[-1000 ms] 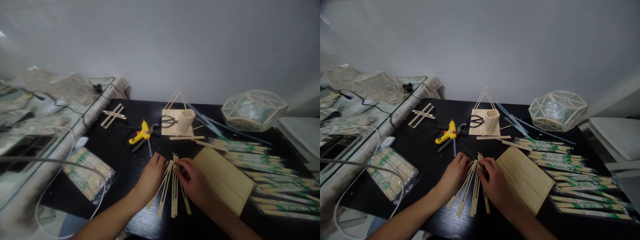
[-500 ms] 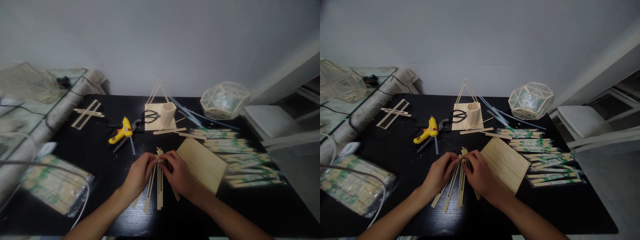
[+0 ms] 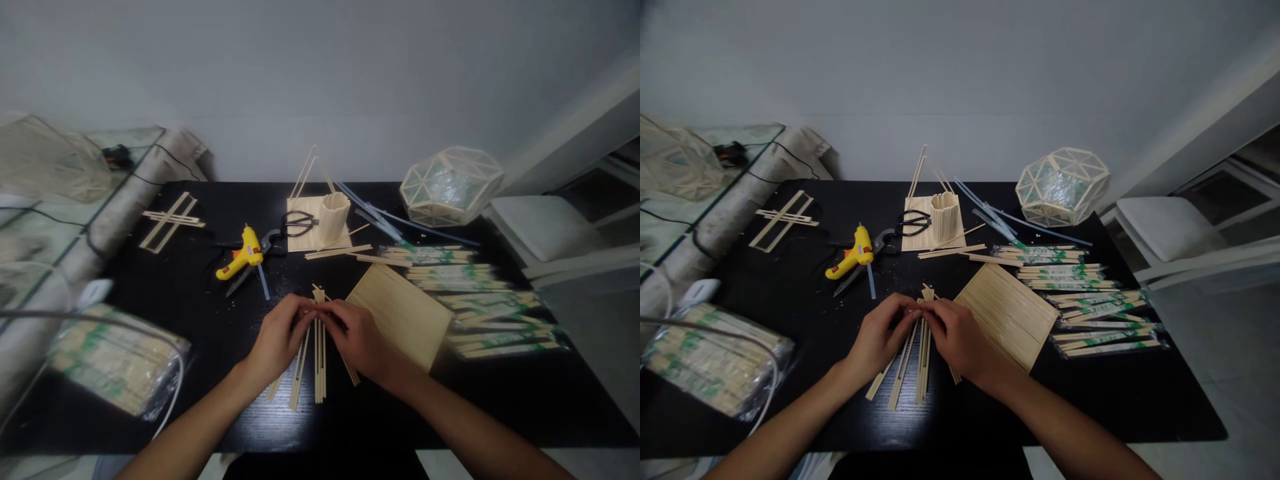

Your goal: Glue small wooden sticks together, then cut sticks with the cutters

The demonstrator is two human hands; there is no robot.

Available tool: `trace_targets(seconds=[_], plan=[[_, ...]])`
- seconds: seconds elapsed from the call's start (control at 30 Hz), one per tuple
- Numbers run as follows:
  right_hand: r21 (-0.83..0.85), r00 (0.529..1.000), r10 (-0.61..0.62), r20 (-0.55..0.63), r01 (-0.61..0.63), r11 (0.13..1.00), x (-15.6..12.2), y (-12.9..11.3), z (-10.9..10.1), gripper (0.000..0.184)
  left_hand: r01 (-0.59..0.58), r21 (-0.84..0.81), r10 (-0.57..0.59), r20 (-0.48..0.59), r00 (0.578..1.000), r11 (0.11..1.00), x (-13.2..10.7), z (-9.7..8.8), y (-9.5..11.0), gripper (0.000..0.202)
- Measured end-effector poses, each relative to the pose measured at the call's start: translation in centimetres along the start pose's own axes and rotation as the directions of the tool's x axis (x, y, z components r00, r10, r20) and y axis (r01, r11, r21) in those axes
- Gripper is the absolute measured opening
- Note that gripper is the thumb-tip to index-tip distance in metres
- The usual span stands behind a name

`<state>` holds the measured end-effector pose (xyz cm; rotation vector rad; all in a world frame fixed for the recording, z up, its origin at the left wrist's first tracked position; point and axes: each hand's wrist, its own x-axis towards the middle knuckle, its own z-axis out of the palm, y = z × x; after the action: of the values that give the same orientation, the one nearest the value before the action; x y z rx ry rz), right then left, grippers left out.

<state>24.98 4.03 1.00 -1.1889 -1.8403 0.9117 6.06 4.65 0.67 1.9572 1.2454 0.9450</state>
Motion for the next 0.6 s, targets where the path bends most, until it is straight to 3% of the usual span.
trace_targets(seconds=[0.6], plan=[[-0.044, 0.997, 0.053, -0.051, -0.055, 0.998, 0.03, -0.26, 0.01, 0.008, -0.006, 0.009, 0.006, -0.015, 1.0, 1.0, 0.02, -0.19, 0.25, 0.011]])
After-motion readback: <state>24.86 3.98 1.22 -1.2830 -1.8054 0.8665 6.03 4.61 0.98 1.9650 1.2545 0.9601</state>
